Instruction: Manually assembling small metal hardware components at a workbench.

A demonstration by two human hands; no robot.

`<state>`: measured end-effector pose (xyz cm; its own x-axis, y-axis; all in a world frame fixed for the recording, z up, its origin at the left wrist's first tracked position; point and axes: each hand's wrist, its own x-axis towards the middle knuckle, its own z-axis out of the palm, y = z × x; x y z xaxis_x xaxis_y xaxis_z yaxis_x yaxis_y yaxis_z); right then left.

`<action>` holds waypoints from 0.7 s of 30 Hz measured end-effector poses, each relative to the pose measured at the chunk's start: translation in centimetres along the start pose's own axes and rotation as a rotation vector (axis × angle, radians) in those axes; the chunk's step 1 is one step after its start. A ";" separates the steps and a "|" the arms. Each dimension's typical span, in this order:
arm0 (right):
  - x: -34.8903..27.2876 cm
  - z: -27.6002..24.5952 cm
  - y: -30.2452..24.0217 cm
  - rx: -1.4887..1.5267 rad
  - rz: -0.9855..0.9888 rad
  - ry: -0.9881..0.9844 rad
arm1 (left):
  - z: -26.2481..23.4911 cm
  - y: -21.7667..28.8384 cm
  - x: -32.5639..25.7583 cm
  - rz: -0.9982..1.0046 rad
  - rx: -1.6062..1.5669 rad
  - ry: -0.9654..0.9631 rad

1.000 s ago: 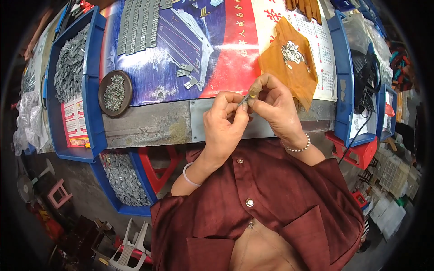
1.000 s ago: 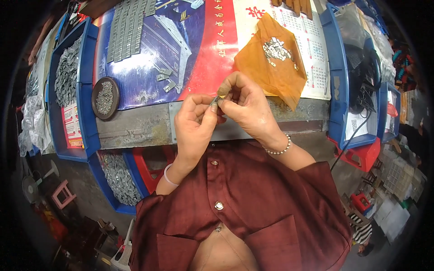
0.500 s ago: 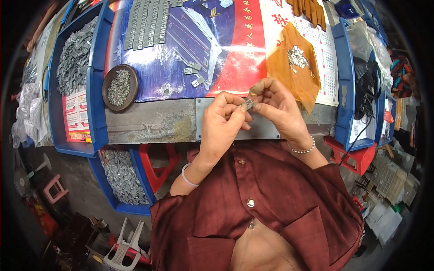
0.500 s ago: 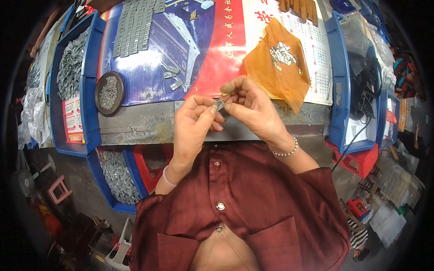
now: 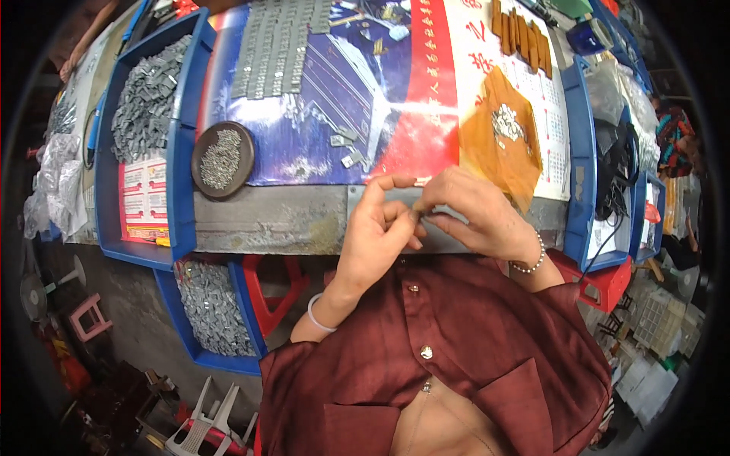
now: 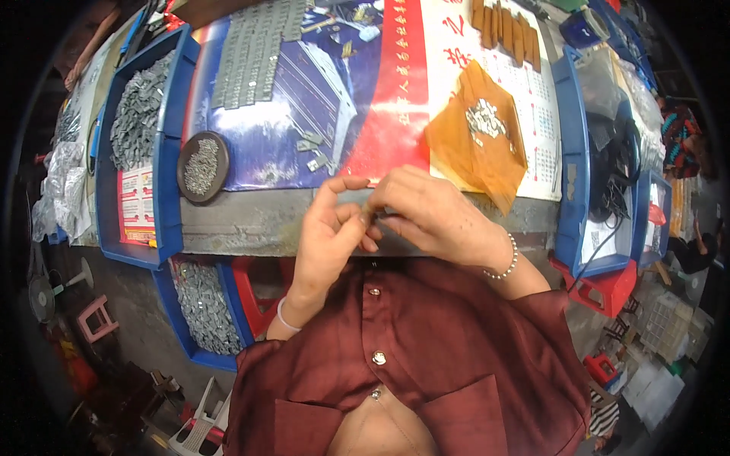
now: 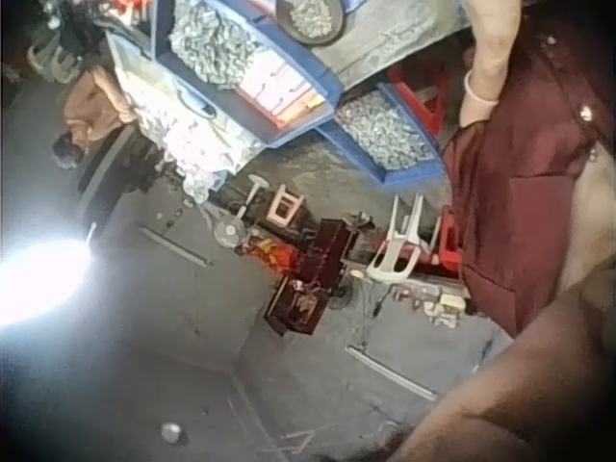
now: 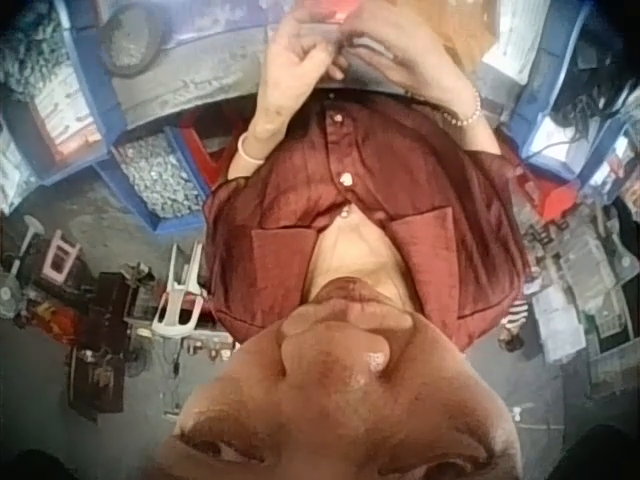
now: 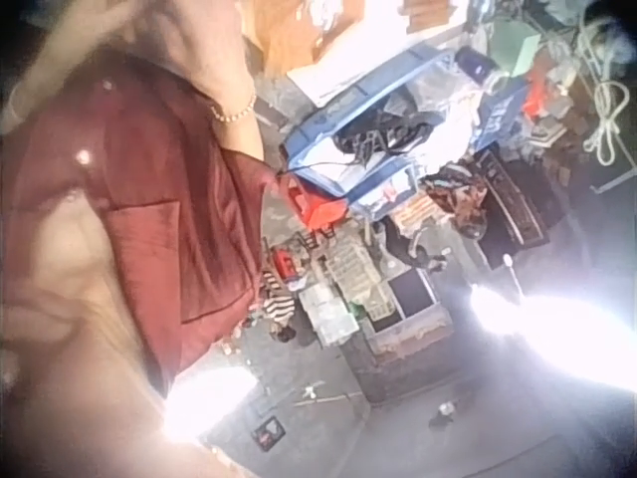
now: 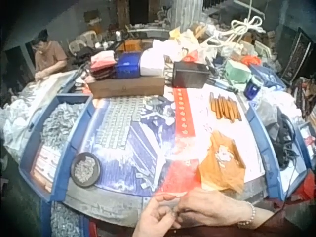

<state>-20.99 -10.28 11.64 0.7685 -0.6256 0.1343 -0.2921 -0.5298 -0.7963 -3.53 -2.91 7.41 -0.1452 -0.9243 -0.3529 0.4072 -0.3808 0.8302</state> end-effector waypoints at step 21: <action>22.6 3.2 14.3 -0.342 0.000 0.411 | -5.0 -6.0 -0.2 0.792 0.480 0.529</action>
<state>-5.93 -30.12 1.39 0.5024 -0.7617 0.4092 -0.5136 -0.6436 -0.5674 -1.44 -0.30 0.33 0.4626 -0.8286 0.3152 -0.2006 0.2485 0.9476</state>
